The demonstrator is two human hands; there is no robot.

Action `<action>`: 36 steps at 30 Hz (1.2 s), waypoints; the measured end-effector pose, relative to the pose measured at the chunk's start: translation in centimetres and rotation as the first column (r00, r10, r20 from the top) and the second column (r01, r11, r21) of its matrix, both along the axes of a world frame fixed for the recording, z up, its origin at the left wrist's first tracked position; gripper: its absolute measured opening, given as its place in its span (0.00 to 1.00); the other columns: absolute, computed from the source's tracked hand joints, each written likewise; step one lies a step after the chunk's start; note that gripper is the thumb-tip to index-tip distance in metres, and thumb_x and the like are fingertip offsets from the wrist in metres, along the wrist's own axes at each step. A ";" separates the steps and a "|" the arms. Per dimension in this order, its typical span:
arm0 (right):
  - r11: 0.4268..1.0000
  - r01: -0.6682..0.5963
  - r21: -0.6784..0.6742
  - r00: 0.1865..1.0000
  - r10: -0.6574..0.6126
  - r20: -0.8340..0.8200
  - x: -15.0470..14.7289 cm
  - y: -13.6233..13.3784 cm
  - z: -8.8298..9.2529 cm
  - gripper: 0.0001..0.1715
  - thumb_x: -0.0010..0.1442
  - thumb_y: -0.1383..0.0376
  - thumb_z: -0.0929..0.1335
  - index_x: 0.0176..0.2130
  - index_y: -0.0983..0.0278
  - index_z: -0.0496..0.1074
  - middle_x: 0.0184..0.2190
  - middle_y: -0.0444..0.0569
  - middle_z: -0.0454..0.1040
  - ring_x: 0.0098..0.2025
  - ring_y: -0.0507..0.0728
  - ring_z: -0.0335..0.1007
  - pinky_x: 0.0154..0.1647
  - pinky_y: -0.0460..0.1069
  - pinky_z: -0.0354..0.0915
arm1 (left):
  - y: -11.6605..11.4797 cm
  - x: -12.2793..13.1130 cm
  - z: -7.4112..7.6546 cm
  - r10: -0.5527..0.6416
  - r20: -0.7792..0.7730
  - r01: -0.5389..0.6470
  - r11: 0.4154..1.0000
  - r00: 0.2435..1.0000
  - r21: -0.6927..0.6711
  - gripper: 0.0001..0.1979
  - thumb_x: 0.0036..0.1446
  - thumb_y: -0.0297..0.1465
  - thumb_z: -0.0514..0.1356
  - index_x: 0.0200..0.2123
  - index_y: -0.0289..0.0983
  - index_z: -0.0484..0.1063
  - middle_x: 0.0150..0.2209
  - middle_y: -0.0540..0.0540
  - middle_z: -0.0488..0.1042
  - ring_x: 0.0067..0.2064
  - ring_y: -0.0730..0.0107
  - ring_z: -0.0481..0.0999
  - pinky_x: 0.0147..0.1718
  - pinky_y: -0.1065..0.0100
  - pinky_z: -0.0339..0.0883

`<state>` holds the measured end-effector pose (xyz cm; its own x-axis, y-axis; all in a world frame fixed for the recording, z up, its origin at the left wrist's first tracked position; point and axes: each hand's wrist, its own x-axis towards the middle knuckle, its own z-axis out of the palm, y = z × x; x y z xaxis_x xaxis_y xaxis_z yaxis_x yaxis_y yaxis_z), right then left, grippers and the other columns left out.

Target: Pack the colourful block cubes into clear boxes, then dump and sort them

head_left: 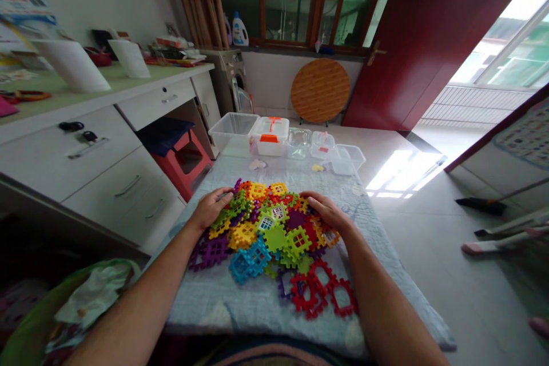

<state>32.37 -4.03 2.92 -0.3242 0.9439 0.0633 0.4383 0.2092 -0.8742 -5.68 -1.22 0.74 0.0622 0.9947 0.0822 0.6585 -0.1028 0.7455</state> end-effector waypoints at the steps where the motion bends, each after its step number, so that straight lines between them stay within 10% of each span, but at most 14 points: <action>1: 0.999 0.032 0.006 0.999 -0.032 -0.019 0.2 0.0 0.1 0.28 0.64 0.46 0.61 0.54 0.57 0.73 0.55 0.48 0.74 0.58 0.62 0.67 0.63 0.60 0.58 | -0.1 0.0 0.0 -0.002 0.028 0.002 1.000 1.000 -0.003 0.30 0.57 0.53 0.53 0.50 0.37 0.75 0.50 0.42 0.78 0.51 0.53 0.76 0.55 0.58 0.64; 8: 0.977 0.212 0.023 0.970 -0.213 0.115 3.1 -2.4 1.6 0.33 0.60 0.46 0.66 0.59 0.57 0.67 0.60 0.53 0.68 0.61 0.67 0.63 0.61 0.64 0.59 | -0.5 -0.5 -0.2 0.024 0.116 -0.030 0.998 0.993 0.048 0.27 0.56 0.51 0.55 0.48 0.37 0.76 0.52 0.42 0.77 0.55 0.55 0.73 0.59 0.60 0.60; 21: 0.951 -0.048 0.305 0.883 -0.102 0.458 -0.4 -17.4 0.0 0.75 0.39 0.37 0.74 0.71 0.54 0.37 0.72 0.57 0.37 0.71 0.78 0.33 0.66 0.74 0.39 | -0.7 -0.5 -0.2 0.043 0.061 -0.046 0.998 0.997 0.051 0.25 0.54 0.49 0.57 0.46 0.38 0.77 0.49 0.44 0.78 0.52 0.55 0.75 0.57 0.60 0.62; 36: 0.934 -0.154 0.322 0.892 -0.009 0.452 -0.4 -12.8 -0.2 0.59 0.50 0.48 0.74 0.70 0.56 0.46 0.69 0.57 0.51 0.69 0.71 0.45 0.66 0.69 0.48 | -1.0 -0.5 -0.2 0.038 0.070 -0.042 0.997 0.997 0.066 0.24 0.54 0.47 0.57 0.44 0.37 0.77 0.45 0.44 0.79 0.49 0.56 0.76 0.54 0.62 0.64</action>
